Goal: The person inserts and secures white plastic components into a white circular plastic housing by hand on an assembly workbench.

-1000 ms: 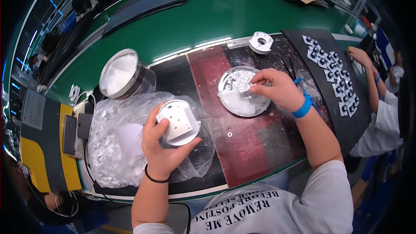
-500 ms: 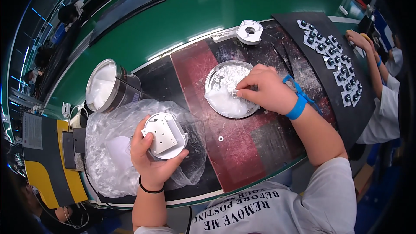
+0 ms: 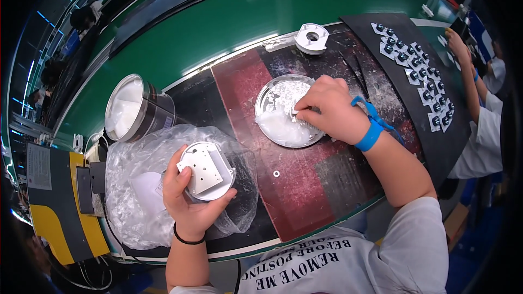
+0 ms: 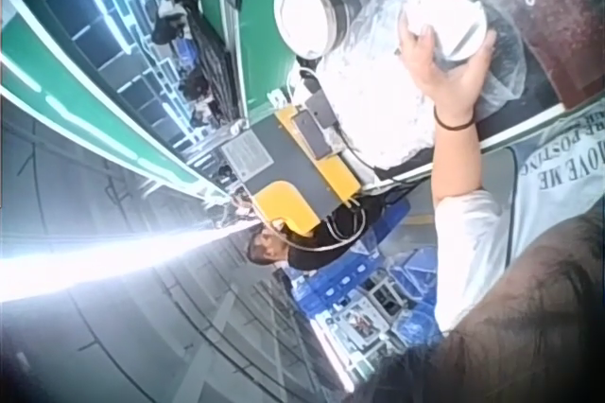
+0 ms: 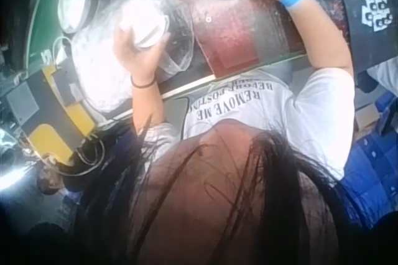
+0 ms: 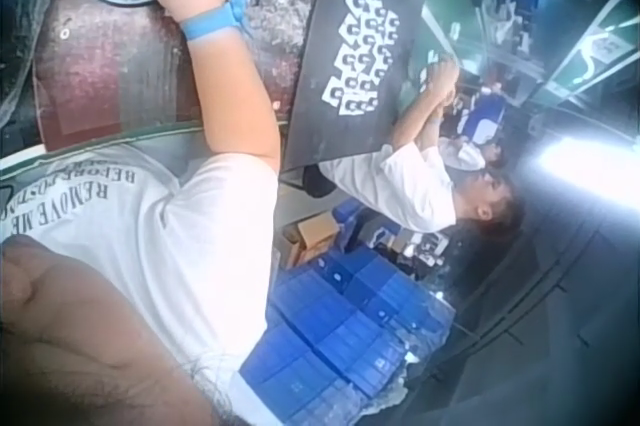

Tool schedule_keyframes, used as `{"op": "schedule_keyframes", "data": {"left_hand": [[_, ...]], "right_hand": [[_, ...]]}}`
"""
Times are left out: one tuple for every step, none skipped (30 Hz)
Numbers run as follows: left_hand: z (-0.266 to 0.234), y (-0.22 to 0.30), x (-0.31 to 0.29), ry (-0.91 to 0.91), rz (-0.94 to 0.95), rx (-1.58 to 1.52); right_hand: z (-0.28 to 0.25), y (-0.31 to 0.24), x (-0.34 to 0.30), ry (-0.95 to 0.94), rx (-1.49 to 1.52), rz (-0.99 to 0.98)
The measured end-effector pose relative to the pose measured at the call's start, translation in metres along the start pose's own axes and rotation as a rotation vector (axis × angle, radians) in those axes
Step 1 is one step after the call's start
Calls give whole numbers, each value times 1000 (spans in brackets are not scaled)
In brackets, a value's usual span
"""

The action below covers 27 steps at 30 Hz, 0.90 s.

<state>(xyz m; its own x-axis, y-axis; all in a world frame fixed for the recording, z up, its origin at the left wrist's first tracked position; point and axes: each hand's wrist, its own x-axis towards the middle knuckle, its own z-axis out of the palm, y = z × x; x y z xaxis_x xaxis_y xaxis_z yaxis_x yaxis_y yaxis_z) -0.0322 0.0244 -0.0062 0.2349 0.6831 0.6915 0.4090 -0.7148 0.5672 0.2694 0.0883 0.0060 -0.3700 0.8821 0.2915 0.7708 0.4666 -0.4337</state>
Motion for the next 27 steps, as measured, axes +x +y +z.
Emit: {"op": "schedule_keyframes", "data": {"left_hand": [[0, 0, 0, 0, -5, 4], [0, 1, 0, -1, -4, 3], [0, 1, 0, -3, -2, 13], [0, 1, 0, -4, -1, 23], [0, 2, -1, -4, 0, 23], [0, 1, -2, -2, -2, 28], [0, 1, -2, 0, -4, 32], [0, 1, -2, 1, -4, 33], [0, 1, -2, 1, -2, 29], [0, 1, -2, 1, 0, 27], [0, 1, -2, 2, 0, 27], [0, 1, -1, 1, -4, 19], [0, 2, -1, 0, -9, 11], [0, 2, -1, 0, -9, 11], [0, 2, -1, -4, -7, 24], [0, 2, -1, -8, -5, 36], [0, 2, -1, -7, -5, 36], [0, 1, -1, -7, -4, 33], [0, 1, -1, -8, -2, 29], [0, 2, -1, -7, -2, 30], [0, 2, -1, -9, -5, 33], [0, 2, -1, -11, -7, 36], [0, 2, 0, -11, -7, 36], [1, 2, 0, -12, -9, 29], [1, 2, 0, -13, -12, 21], [1, 2, 0, -14, -12, 21], [0, 2, -1, -13, -10, 31]], "right_hand": [[0, 0, 0, 15, -38, -10], [-1, -1, 0, 17, -39, -9], [-2, -2, 1, 51, -57, -16], [-3, -3, 1, 86, -74, -23], [-5, -3, 1, 87, -74, -24], [-6, -1, 1, 50, 46, 34], [-7, 0, 1, 12, 166, 91], [-9, -1, 2, 12, 166, 90], [-13, -3, 3, -95, 432, 295], [-15, -4, 4, -204, 698, 499], [-16, -4, 5, -204, 698, 499], [-17, -4, 5, -207, 770, 471], [-18, -4, 4, -211, 842, 442], [-19, -4, 4, -211, 842, 441], [-19, -3, 3, -214, 872, 479], [-18, -3, 3, -216, 902, 518], [-19, -4, 3, -217, 902, 517], [-19, -5, 2, -207, 963, 464], [-19, -5, 2, -196, 1023, 410], [-18, -4, 2, -196, 1023, 410], [-15, -2, 1, -179, 1001, 383], [-14, 0, 1, -161, 980, 356], [-14, -1, 1, -160, 979, 357], [-13, -2, 1, -151, 978, 366], [-13, -3, 1, -142, 977, 376], [-14, -3, 2, -143, 977, 377], [-15, -4, 3, -162, 949, 390]]}}
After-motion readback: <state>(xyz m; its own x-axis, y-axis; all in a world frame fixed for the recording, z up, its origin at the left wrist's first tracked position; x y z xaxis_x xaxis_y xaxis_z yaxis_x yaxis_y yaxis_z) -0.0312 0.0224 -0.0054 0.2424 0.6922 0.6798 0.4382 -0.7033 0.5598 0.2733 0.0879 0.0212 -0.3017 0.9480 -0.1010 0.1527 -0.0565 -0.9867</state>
